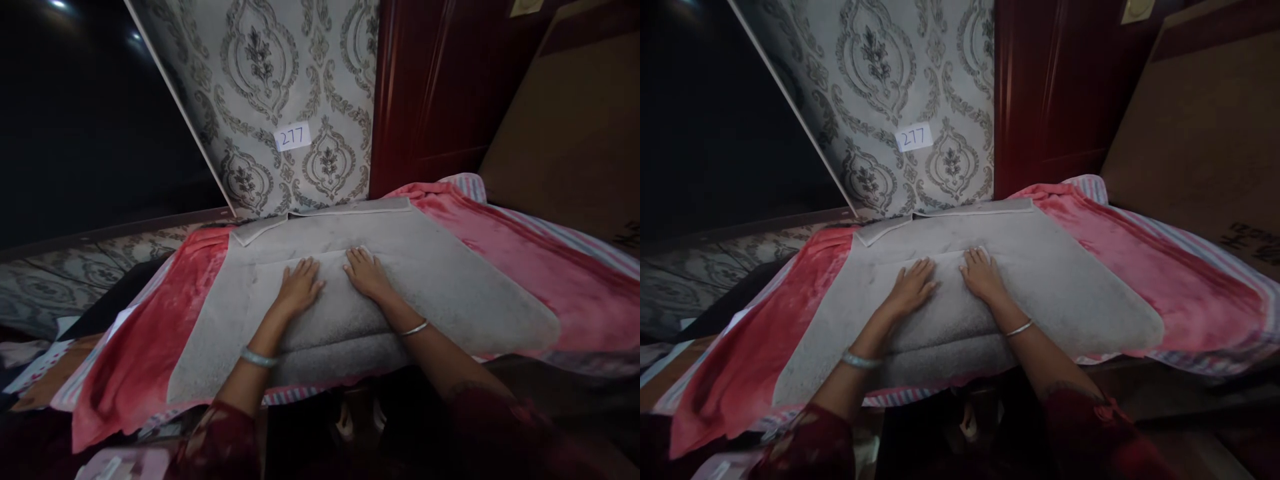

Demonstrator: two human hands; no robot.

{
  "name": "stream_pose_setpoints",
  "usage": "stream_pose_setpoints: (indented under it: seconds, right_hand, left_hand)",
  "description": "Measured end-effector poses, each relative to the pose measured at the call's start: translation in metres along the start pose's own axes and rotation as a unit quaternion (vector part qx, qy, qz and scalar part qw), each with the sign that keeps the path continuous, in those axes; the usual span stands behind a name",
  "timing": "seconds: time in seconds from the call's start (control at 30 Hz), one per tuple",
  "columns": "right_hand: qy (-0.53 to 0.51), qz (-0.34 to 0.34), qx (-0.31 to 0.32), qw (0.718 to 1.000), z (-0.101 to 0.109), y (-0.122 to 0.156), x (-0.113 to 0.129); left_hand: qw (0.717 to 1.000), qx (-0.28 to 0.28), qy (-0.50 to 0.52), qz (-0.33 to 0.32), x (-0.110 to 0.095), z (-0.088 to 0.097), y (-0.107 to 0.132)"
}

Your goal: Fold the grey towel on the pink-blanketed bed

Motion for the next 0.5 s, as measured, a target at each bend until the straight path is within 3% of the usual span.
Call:
stream_pose_setpoints:
  seconds: [0.07,0.17,0.33,0.43,0.5]
  right_hand:
    - [-0.005,-0.002,0.001,1.0,0.0,0.0,-0.001]
    - [-0.024,-0.008,0.008,1.0,-0.002,-0.001,-0.003]
    - [-0.149,-0.032,-0.007,0.988,-0.011,-0.007,-0.02]
    - [-0.244,-0.051,-0.045,0.968,-0.015,-0.011,-0.035]
    - [-0.244,-0.035,-0.077,0.966,-0.013,-0.013,-0.04]
  left_hand:
    - [1.0,-0.004,-0.001,0.008,-0.002,-0.004,-0.018]
    - [0.998,-0.023,-0.01,0.056,0.013,-0.015,-0.032]
    - [0.997,-0.039,-0.023,0.069,0.028,-0.029,-0.035]
    - [0.997,-0.033,-0.016,0.066,0.028,-0.027,-0.037]
    - [0.997,-0.015,-0.009,0.072,0.026,-0.022,-0.038]
Point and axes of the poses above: each hand's wrist, its own y-axis away from the middle knuckle, its own z-axis out of the back of the hand, x = y × z, the point moved 8 cm from there along -y, towards the middle knuckle, and after that the axes turned 9 degrees about z, right-handed, at the moved point
